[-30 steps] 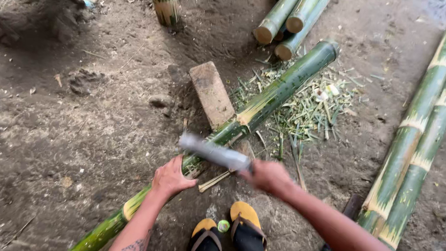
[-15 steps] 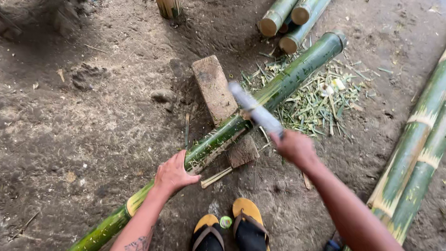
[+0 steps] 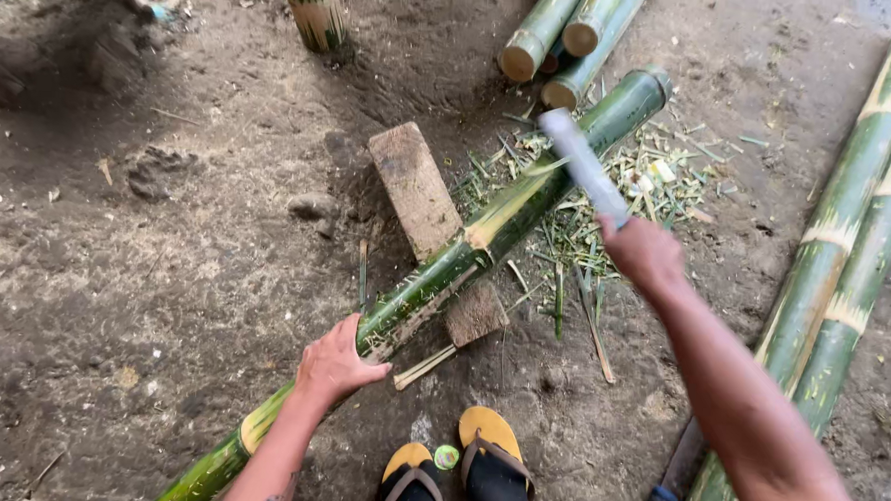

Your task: The person uses a machete to shave the outer surface of a green bamboo pole resting on a wooden block. The person repeatedly strikes the bamboo to remove thin strips, rotates the pole to work different sides, and places the finished pole aside before picking up another pole to continue the process.

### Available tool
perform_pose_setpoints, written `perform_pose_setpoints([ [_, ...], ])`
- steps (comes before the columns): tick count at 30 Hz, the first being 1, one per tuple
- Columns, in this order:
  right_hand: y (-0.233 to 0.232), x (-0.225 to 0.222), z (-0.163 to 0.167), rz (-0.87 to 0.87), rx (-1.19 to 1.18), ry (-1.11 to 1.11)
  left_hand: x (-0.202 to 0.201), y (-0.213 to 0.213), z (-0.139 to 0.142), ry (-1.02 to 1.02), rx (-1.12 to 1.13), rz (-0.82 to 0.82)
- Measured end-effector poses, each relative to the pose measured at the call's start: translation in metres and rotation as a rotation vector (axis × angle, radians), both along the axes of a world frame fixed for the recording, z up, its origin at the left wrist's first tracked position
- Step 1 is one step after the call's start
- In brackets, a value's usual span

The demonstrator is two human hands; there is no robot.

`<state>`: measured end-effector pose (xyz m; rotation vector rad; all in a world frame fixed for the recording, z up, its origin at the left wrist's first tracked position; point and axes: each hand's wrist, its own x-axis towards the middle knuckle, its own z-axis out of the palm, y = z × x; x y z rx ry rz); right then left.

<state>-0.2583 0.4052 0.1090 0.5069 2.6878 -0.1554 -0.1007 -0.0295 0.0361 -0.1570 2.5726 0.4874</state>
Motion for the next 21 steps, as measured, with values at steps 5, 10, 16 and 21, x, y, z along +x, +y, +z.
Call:
perform_pose_setpoints([
  [5, -0.02, 0.014, 0.007, 0.085, -0.126, -0.123, -0.009, 0.0, 0.001, -0.118, -0.01, -0.001],
  [10, -0.12, 0.128, -0.017, 0.639, -0.172, -0.355, -0.007, -0.006, 0.0, -0.121, 0.027, 0.014],
  [16, -0.057, 0.05, -0.02, 0.141, -0.19, -0.1, -0.004, -0.006, -0.001, -0.047, 0.055, 0.025],
  [21, -0.073, 0.08, -0.031, 0.26, -0.176, -0.227, -0.014, -0.007, 0.002, -0.143, 0.037, 0.019],
])
